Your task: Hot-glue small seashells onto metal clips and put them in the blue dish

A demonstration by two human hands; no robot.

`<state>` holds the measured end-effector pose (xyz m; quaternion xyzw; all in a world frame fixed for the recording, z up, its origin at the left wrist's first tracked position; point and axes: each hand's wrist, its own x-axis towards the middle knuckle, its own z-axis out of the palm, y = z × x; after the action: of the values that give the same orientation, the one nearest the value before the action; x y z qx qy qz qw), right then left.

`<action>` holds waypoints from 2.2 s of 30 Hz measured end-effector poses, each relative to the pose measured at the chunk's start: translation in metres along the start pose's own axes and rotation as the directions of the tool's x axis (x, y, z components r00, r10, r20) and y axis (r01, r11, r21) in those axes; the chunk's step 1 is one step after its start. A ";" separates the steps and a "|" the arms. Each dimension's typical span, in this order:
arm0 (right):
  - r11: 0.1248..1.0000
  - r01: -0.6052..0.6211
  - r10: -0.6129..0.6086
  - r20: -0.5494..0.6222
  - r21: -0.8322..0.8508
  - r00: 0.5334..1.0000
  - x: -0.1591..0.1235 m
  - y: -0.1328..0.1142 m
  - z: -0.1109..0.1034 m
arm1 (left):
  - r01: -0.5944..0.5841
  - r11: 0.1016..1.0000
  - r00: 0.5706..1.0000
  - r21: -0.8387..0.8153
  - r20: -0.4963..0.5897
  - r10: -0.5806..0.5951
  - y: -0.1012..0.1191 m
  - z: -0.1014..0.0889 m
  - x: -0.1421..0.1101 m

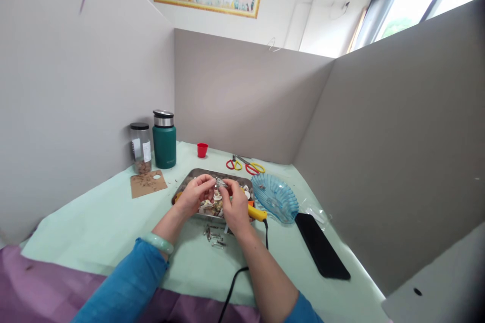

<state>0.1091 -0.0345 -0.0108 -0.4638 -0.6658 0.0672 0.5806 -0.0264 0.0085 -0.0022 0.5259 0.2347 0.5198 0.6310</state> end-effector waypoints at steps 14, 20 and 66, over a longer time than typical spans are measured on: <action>0.996 -0.026 0.020 -0.068 -0.080 0.997 0.002 0.001 -0.001 | -0.076 0.988 0.994 0.135 -0.062 0.085 -0.002 0.001 -0.001; 0.991 -0.056 0.048 -0.067 -0.122 0.997 0.001 0.002 -0.001 | -0.092 0.974 0.993 0.208 -0.056 0.105 -0.007 -0.001 0.002; 0.992 0.056 -0.065 -0.074 -0.110 0.995 0.003 -0.003 -0.003 | -0.055 0.995 0.997 0.085 -0.058 0.060 -0.001 0.002 0.000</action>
<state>0.1108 -0.0356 -0.0058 -0.4763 -0.6593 -0.0044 0.5817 -0.0244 0.0074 -0.0022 0.5424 0.2599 0.5429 0.5861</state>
